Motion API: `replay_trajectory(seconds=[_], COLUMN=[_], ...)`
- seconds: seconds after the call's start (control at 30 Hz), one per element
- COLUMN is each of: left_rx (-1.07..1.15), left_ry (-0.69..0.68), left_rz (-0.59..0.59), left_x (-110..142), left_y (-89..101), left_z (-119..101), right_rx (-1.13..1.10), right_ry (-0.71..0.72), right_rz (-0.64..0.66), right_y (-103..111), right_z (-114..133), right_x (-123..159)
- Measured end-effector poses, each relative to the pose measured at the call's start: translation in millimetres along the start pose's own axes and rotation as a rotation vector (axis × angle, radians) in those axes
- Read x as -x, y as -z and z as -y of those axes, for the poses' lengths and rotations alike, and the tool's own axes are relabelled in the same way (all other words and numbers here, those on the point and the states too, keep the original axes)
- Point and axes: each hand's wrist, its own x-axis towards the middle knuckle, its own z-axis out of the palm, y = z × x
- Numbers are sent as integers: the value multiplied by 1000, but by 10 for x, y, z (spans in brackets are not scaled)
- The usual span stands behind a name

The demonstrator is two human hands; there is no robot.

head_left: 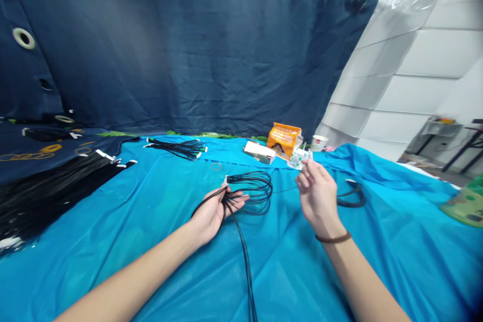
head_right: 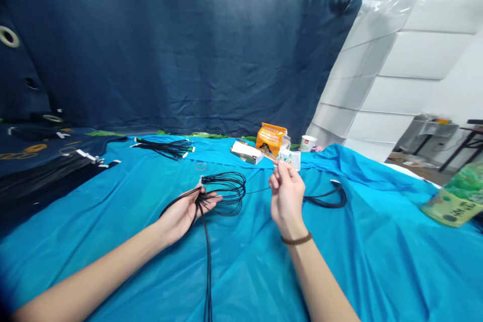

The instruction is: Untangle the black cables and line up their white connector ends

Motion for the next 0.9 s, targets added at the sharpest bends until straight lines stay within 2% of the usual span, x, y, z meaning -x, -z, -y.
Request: replay_trajectory(seconds=[0.1,0.2,0.27,0.37,0.43,0.57,0.9], left_rx=[-7,-37,-63,-101,-128,-196,-222], left_ry=[-46,-91,-121,-178,-222,-265,-277], left_rz=[-100,-131,-133,-111,-79,-31,-36], left_x=[-12,-1,14,46,74,134,158], left_y=[-14,-24,-28,-37,-51,-101,-131], left_z=[15,35,59,106,135,159,155], right_rx=[205,489,680,870,958,1038,1033], right_ry=[132,271,390,568,631,674,679], right_rz=[55,170,331,658,784,772,740], right_y=[-59,-116,-147,-173,-172,-154,-150], right_z=[-63,-94,-126,-230,-320,-423,-400], right_x=[95,254,382,550,614,630,609])
